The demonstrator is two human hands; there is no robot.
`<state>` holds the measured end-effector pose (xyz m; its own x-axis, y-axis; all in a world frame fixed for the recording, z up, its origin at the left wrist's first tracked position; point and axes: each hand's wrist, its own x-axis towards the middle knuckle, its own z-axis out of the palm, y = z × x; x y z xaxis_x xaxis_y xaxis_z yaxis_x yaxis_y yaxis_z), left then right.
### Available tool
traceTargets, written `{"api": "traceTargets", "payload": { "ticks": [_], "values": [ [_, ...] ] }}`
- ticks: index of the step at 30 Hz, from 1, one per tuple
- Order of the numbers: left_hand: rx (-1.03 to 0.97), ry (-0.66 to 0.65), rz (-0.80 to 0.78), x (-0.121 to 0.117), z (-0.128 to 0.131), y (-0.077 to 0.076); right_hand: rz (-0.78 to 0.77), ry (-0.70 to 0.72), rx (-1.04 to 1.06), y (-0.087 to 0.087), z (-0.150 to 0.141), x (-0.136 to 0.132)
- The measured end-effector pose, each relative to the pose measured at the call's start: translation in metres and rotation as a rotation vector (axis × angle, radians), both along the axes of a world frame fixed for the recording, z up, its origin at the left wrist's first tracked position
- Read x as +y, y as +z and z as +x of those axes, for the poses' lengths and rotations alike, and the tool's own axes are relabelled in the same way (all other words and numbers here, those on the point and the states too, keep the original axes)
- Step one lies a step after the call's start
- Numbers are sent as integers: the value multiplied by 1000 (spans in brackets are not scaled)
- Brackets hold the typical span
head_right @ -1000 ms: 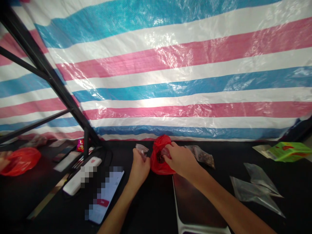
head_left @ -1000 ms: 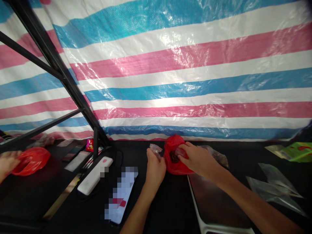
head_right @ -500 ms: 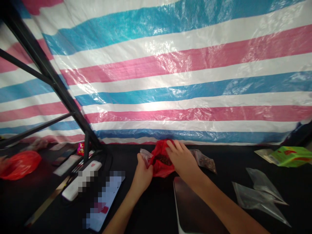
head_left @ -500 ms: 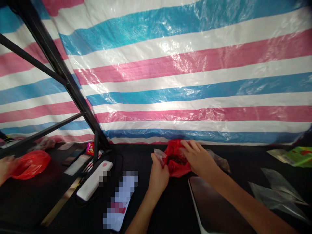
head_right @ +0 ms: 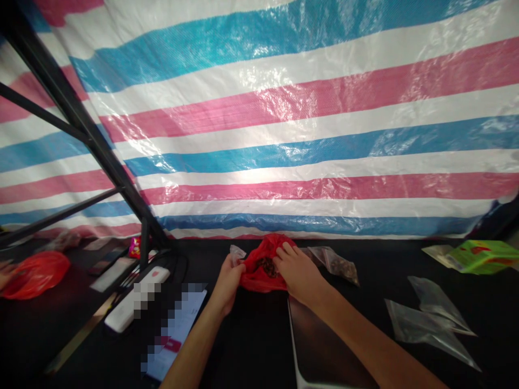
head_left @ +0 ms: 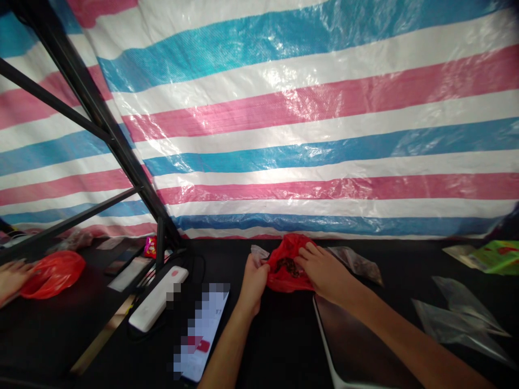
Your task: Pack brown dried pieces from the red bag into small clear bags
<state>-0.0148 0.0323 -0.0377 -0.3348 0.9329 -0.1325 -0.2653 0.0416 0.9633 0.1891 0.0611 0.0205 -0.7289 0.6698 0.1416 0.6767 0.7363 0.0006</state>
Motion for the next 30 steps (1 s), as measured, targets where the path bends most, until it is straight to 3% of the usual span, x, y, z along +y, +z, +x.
{"api": "traceTargets", "payload": {
  "ticks": [5, 14, 23, 30],
  "values": [
    [56, 6, -13, 2, 13, -7, -94, -3, 25, -4, -3, 2],
    [152, -89, -3, 0, 16, -5, -327, -89, 161, -14, 5, 13],
    [239, -83, 42, -3, 20, -4, -296, -205, 97, -13, -2, 10],
    [220, -136, 43, -5, 24, -5, -295, -179, 186, -22, -7, 8]
  ]
}}
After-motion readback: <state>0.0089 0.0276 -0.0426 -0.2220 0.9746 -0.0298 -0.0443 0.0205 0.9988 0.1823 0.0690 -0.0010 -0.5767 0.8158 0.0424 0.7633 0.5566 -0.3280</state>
